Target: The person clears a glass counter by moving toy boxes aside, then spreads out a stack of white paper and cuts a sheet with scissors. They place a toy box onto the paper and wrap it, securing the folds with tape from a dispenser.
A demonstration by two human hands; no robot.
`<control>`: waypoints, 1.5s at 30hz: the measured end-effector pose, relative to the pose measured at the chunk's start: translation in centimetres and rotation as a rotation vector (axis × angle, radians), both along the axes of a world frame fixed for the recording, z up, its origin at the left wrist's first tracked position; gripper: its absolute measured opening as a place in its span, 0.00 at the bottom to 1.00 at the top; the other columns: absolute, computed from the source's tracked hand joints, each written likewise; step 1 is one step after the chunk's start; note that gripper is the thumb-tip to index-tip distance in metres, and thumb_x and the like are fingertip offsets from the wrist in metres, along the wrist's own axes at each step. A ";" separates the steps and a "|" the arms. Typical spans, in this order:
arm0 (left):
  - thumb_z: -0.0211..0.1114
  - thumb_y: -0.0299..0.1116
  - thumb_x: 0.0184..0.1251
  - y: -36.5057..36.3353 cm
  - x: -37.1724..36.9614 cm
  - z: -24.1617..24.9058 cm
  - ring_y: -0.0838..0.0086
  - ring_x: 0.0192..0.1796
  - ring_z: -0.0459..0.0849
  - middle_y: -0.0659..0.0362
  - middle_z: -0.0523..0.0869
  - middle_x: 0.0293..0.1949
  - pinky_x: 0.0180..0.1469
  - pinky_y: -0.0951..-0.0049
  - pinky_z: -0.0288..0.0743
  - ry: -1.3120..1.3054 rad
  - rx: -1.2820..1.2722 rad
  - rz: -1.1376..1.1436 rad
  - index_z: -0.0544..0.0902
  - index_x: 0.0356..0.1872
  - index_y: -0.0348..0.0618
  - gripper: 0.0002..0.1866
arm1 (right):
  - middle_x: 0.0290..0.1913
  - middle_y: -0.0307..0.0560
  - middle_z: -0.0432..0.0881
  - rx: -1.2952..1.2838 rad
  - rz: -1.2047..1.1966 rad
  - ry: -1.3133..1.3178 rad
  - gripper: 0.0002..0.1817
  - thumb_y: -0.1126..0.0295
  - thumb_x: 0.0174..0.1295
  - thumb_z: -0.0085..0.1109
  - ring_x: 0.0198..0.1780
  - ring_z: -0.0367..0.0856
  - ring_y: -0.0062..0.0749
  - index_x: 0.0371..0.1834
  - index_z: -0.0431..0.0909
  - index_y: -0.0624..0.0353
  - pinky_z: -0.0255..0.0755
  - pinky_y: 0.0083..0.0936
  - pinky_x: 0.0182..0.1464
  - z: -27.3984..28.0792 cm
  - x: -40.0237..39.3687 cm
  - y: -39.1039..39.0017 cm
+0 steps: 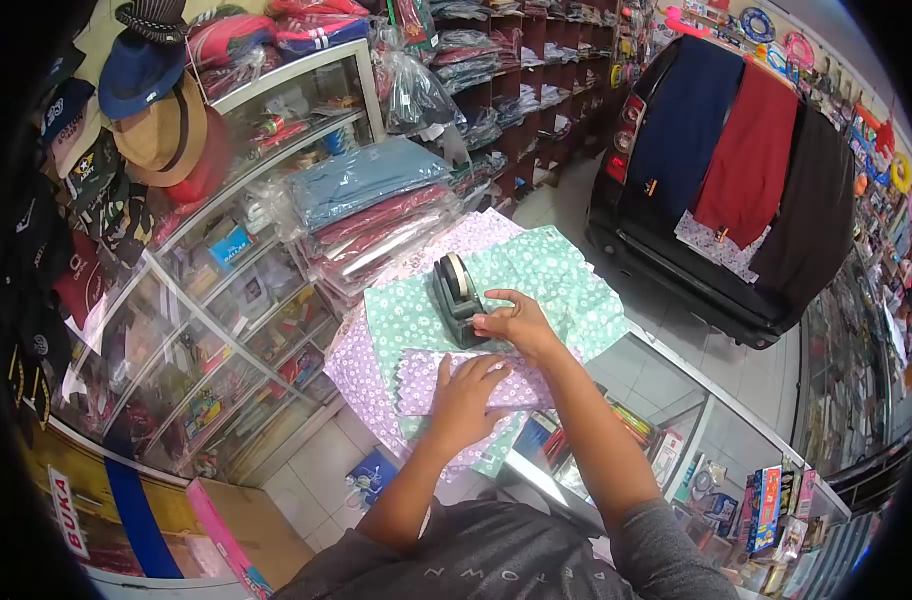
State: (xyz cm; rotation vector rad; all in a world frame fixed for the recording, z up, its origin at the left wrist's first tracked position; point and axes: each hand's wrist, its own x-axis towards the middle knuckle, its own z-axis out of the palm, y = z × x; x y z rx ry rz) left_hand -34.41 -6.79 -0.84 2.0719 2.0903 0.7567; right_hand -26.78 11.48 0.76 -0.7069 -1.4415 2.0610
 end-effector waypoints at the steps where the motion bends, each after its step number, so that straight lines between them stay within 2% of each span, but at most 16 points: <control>1: 0.83 0.41 0.54 0.0 0.0 0.0 0.62 0.77 0.73 0.59 0.78 0.72 0.82 0.33 0.49 0.000 -0.001 -0.002 0.82 0.68 0.52 0.36 | 0.42 0.56 0.91 0.011 -0.014 -0.020 0.36 0.77 0.63 0.77 0.39 0.91 0.34 0.71 0.66 0.72 0.87 0.29 0.46 -0.2 0.1 0.0; 6: 0.84 0.40 0.53 0.1 0.0 -0.1 0.60 0.76 0.73 0.56 0.78 0.70 0.82 0.34 0.49 0.017 -0.003 0.007 0.83 0.66 0.50 0.36 | 0.40 0.53 0.91 0.036 -0.077 -0.155 0.33 0.73 0.65 0.77 0.36 0.89 0.32 0.69 0.68 0.70 0.86 0.27 0.39 0.4 -0.1 -1.2; 8: 0.84 0.40 0.52 0.0 0.0 -0.1 0.60 0.75 0.74 0.55 0.79 0.70 0.82 0.34 0.49 0.024 0.010 0.008 0.83 0.65 0.50 0.35 | 0.39 0.53 0.92 0.084 -0.127 -0.207 0.32 0.70 0.65 0.78 0.33 0.87 0.29 0.65 0.70 0.70 0.82 0.25 0.33 -0.3 -0.2 -1.6; 11: 0.84 0.40 0.52 0.0 0.0 0.1 0.58 0.74 0.74 0.54 0.79 0.68 0.81 0.34 0.49 -0.008 -0.004 -0.001 0.83 0.64 0.49 0.34 | 0.40 0.54 0.92 0.088 -0.159 -0.223 0.32 0.68 0.64 0.79 0.31 0.85 0.27 0.64 0.70 0.71 0.79 0.24 0.30 -0.8 -0.7 -1.8; 20: 0.83 0.39 0.53 0.0 0.1 0.0 0.61 0.74 0.74 0.55 0.79 0.66 0.80 0.33 0.51 -0.001 0.021 0.006 0.83 0.62 0.47 0.33 | 0.40 0.55 0.92 -0.018 -0.175 -0.250 0.30 0.72 0.64 0.77 0.30 0.85 0.28 0.63 0.70 0.72 0.79 0.25 0.31 -0.9 -0.8 -1.9; 22: 0.83 0.39 0.53 -0.1 0.0 -0.3 0.61 0.74 0.74 0.55 0.79 0.66 0.80 0.33 0.51 0.002 0.026 0.006 0.83 0.62 0.46 0.33 | 0.38 0.57 0.92 -0.024 -0.206 -0.221 0.28 0.76 0.62 0.76 0.29 0.85 0.29 0.60 0.70 0.73 0.78 0.26 0.29 -1.0 -0.9 -1.9; 25: 0.83 0.39 0.53 -0.1 0.0 -0.1 0.61 0.74 0.74 0.55 0.79 0.67 0.80 0.33 0.51 0.017 0.022 0.012 0.83 0.62 0.46 0.33 | 0.37 0.56 0.91 -0.029 -0.210 -0.221 0.28 0.76 0.63 0.76 0.29 0.85 0.29 0.61 0.69 0.73 0.78 0.26 0.29 -0.8 -0.9 -2.0; 27: 0.83 0.40 0.53 -0.1 0.1 0.1 0.57 0.74 0.74 0.53 0.79 0.68 0.82 0.36 0.49 0.008 -0.005 0.012 0.83 0.62 0.46 0.33 | 0.37 0.56 0.91 -0.033 -0.195 -0.215 0.28 0.76 0.63 0.75 0.29 0.85 0.29 0.61 0.69 0.73 0.78 0.26 0.29 -0.7 -0.9 -2.0; 36: 0.83 0.40 0.54 -0.1 0.1 0.4 0.58 0.75 0.73 0.53 0.78 0.68 0.82 0.35 0.47 -0.013 -0.009 -0.002 0.82 0.63 0.46 0.34 | 0.38 0.56 0.90 -0.023 -0.198 -0.249 0.30 0.77 0.61 0.73 0.31 0.86 0.31 0.63 0.68 0.71 0.79 0.26 0.30 -0.7 -0.9 -2.1; 39: 0.83 0.40 0.54 0.0 0.0 0.3 0.58 0.75 0.73 0.53 0.78 0.67 0.82 0.35 0.47 -0.004 -0.001 -0.001 0.83 0.63 0.46 0.33 | 0.34 0.54 0.88 -0.016 -0.213 -0.281 0.31 0.79 0.57 0.74 0.27 0.85 0.32 0.62 0.68 0.69 0.78 0.28 0.26 -1.7 -1.0 -1.9; 41: 0.83 0.40 0.54 -0.6 0.3 0.2 0.57 0.75 0.73 0.53 0.78 0.67 0.82 0.35 0.47 0.009 -0.010 -0.014 0.83 0.62 0.46 0.33 | 0.33 0.54 0.87 0.230 -0.351 -0.372 0.33 0.80 0.54 0.76 0.23 0.83 0.32 0.62 0.68 0.68 0.76 0.29 0.21 -2.6 -1.4 -2.4; 42: 0.83 0.40 0.54 -0.4 0.1 0.4 0.57 0.75 0.73 0.53 0.78 0.67 0.82 0.35 0.47 0.019 -0.032 -0.008 0.83 0.62 0.46 0.33 | 0.34 0.51 0.87 0.196 -0.269 -0.328 0.36 0.78 0.54 0.78 0.28 0.86 0.31 0.64 0.67 0.66 0.80 0.28 0.29 -1.8 -0.6 -2.4; 43: 0.83 0.41 0.54 -0.1 0.0 0.5 0.57 0.75 0.73 0.53 0.79 0.67 0.82 0.34 0.48 0.027 -0.050 0.001 0.83 0.62 0.46 0.33 | 0.34 0.51 0.87 0.200 -0.278 -0.321 0.36 0.78 0.54 0.78 0.28 0.86 0.31 0.64 0.67 0.66 0.80 0.28 0.29 -0.9 0.1 -2.0; 45: 0.83 0.40 0.54 0.0 0.0 0.7 0.56 0.75 0.72 0.53 0.79 0.68 0.82 0.34 0.48 -0.011 -0.029 -0.013 0.83 0.62 0.46 0.33 | 0.45 0.56 0.89 0.626 -0.074 -0.176 0.49 0.71 0.51 0.84 0.44 0.90 0.39 0.73 0.60 0.65 0.84 0.33 0.49 1.0 1.7 -1.4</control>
